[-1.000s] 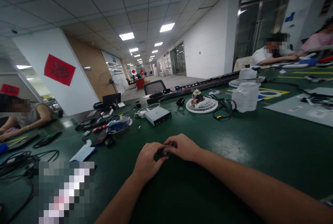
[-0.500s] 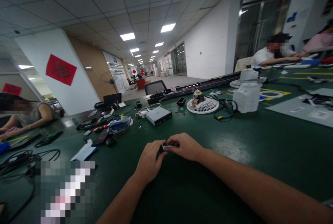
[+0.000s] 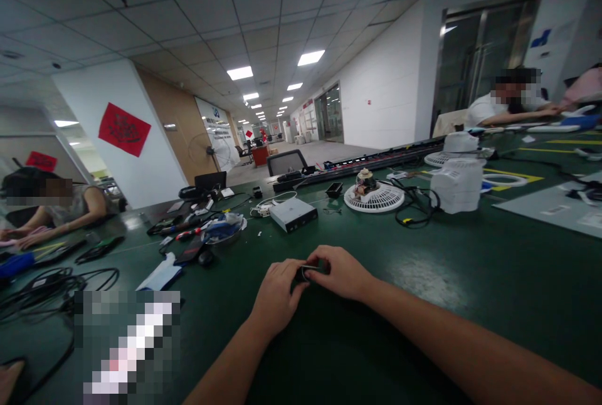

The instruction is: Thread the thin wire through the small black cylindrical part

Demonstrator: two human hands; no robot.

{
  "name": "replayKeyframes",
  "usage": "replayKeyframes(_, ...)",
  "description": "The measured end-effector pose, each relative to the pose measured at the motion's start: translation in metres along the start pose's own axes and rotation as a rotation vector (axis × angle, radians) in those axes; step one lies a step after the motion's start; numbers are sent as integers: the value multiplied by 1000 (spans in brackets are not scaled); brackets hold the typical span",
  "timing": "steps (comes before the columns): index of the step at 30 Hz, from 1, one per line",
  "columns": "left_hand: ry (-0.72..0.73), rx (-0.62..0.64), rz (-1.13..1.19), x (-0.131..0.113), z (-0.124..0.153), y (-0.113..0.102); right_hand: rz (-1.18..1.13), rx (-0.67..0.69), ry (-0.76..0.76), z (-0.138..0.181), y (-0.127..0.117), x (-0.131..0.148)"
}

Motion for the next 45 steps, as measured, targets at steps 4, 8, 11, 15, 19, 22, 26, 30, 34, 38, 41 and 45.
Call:
replayKeyframes(4,-32,-38,-12,5,-1,-1,-19,10,-41,-2,0,1)
replayKeyframes(8,-92,-121,-48,14,-1,-6,68,36,-73,-5,-2,-3)
replayKeyframes(11,-141,-157,-54,22,0,-9,195,73,-101,-4,-2,-5)
replayKeyframes(15,-126,-139,-54,22,1,-8,369,128,-191,1,2,3)
replayKeyframes(19,-104,-127,-49,18,1,-8,432,151,-267,3,5,11)
replayKeyframes(22,-101,-107,-56,15,0,-8,430,126,-287,4,3,13)
replayKeyframes(26,-99,-66,-63,11,0,-5,413,111,-297,5,0,14)
replayKeyframes(30,-102,-60,-67,11,0,-5,435,131,-313,7,3,17)
replayKeyframes(34,-98,-45,-61,12,-1,-4,451,118,-271,5,3,15)
replayKeyframes(38,-94,-34,-71,12,-1,-2,486,165,-247,5,6,15)
replayKeyframes(41,-98,-27,-66,13,-1,-1,436,202,-294,8,7,22)
replayKeyframes(45,-89,-26,-55,13,-1,-1,393,153,-209,5,2,18)
Point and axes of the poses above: each hand's wrist, its own z-axis away from the middle knuckle, its own y-axis out of the palm, x = y × z, the point moved 8 cm from there along -z, towards the middle knuckle, and after that the axes turned 11 degrees about z, right-handed, at the moved point
